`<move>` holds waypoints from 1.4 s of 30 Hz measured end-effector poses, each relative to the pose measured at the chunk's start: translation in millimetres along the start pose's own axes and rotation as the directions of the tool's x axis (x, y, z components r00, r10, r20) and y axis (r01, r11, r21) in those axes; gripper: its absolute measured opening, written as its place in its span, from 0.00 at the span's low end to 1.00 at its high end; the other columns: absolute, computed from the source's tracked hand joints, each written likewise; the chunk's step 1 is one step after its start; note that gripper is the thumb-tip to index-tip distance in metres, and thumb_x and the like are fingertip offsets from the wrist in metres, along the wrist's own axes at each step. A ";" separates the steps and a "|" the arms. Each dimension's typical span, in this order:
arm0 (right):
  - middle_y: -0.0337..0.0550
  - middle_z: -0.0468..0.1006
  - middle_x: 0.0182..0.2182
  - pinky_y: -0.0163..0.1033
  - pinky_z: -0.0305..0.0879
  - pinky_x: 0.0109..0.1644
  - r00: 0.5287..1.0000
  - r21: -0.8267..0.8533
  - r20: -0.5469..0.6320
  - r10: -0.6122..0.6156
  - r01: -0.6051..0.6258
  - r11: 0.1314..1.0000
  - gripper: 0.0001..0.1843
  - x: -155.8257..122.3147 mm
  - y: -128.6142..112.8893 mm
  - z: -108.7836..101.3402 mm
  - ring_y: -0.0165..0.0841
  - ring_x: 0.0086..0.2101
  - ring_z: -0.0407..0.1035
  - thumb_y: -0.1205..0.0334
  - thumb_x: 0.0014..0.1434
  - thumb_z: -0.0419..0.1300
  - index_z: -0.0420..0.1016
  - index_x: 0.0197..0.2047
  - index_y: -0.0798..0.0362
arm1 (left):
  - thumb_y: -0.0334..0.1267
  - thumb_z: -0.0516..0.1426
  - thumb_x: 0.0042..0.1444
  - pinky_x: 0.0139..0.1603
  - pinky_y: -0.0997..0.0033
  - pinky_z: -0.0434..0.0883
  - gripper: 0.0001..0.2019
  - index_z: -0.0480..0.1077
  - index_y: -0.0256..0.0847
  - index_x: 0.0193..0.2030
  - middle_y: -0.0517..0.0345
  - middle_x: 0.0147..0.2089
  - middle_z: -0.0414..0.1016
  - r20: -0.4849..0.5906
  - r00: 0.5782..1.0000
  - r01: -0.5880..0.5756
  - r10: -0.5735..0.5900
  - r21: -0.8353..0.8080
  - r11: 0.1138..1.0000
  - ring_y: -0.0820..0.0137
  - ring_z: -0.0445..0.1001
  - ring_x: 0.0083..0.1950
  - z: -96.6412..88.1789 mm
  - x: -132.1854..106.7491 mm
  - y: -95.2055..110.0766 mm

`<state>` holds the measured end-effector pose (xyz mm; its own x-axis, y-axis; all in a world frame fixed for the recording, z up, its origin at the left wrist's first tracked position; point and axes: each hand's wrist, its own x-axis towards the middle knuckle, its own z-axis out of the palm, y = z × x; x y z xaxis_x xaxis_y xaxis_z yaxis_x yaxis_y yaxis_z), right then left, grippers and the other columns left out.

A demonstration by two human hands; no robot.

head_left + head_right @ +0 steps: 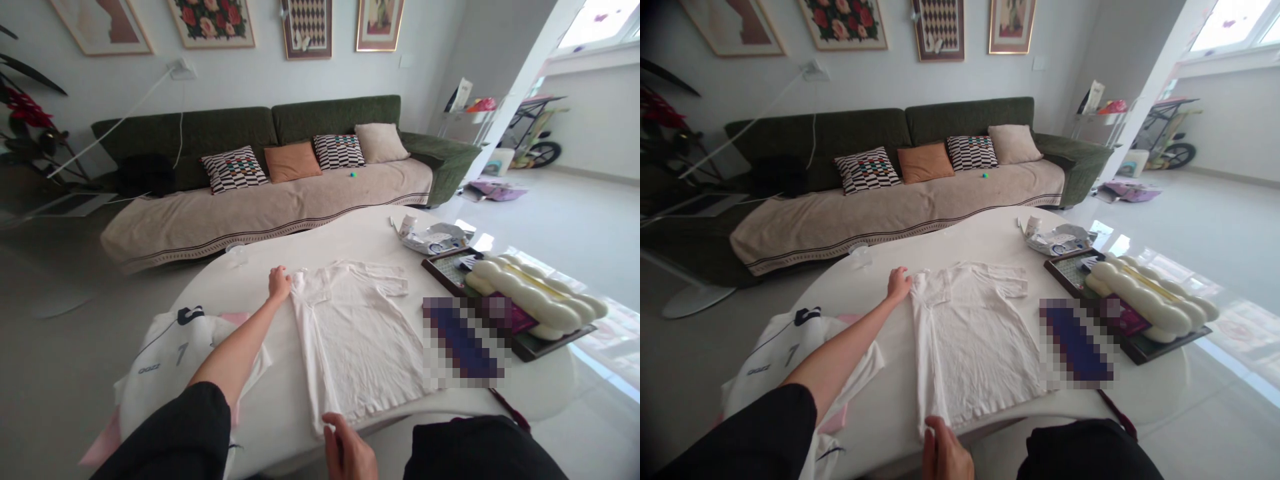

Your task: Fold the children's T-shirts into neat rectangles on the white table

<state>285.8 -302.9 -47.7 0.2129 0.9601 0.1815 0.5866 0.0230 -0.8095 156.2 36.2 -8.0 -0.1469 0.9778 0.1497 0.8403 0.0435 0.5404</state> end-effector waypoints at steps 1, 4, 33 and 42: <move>0.43 0.76 0.24 0.30 0.66 0.29 0.998 -0.044 -0.018 -0.059 0.058 0.997 0.20 7.5 -3.2 -7.3 0.30 0.24 0.71 0.54 0.62 0.42 0.74 0.37 0.51 | 0.31 0.50 0.54 0.58 0.69 0.56 0.16 0.64 0.39 0.50 0.48 0.54 0.64 0.013 0.998 -0.063 0.063 0.004 0.998 0.67 0.61 0.57 2.2 -6.4 4.5; 0.48 0.75 0.42 0.33 0.67 0.42 0.970 -0.162 -0.031 -0.242 0.235 0.959 0.17 29.0 -12.0 -18.2 0.33 0.41 0.71 0.63 0.61 0.44 0.72 0.44 0.51 | 0.33 0.50 0.55 0.62 0.68 0.51 0.19 0.62 0.42 0.54 0.51 0.59 0.59 0.090 0.969 -0.229 0.228 0.001 0.973 0.67 0.54 0.62 15.1 -29.3 19.3; 0.34 0.46 0.62 0.56 0.52 0.56 0.938 -0.406 0.245 -0.246 0.330 0.852 0.35 33.8 2.2 6.0 0.48 0.60 0.44 0.58 0.55 0.53 0.44 0.64 0.40 | 0.60 0.51 0.49 0.61 0.39 0.34 0.30 0.56 0.60 0.59 0.62 0.67 0.45 0.209 0.956 -0.230 0.206 0.099 0.968 0.45 0.33 0.66 42.7 -64.4 34.0; 0.34 0.44 0.63 0.56 0.50 0.58 0.935 -0.433 0.286 -0.210 0.321 0.842 0.35 32.8 0.1 5.1 0.47 0.60 0.42 0.58 0.56 0.51 0.43 0.64 0.40 | 0.61 0.52 0.47 0.63 0.46 0.36 0.31 0.58 0.58 0.59 0.63 0.68 0.43 0.200 0.963 -0.203 0.183 0.082 0.976 0.48 0.32 0.67 39.4 -67.0 37.8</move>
<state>288.8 -270.0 -44.7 -0.1475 0.9726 0.1797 0.9006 0.2072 -0.3821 218.3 -19.5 -30.2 0.1170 0.9901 0.0776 0.8927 -0.1391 0.4287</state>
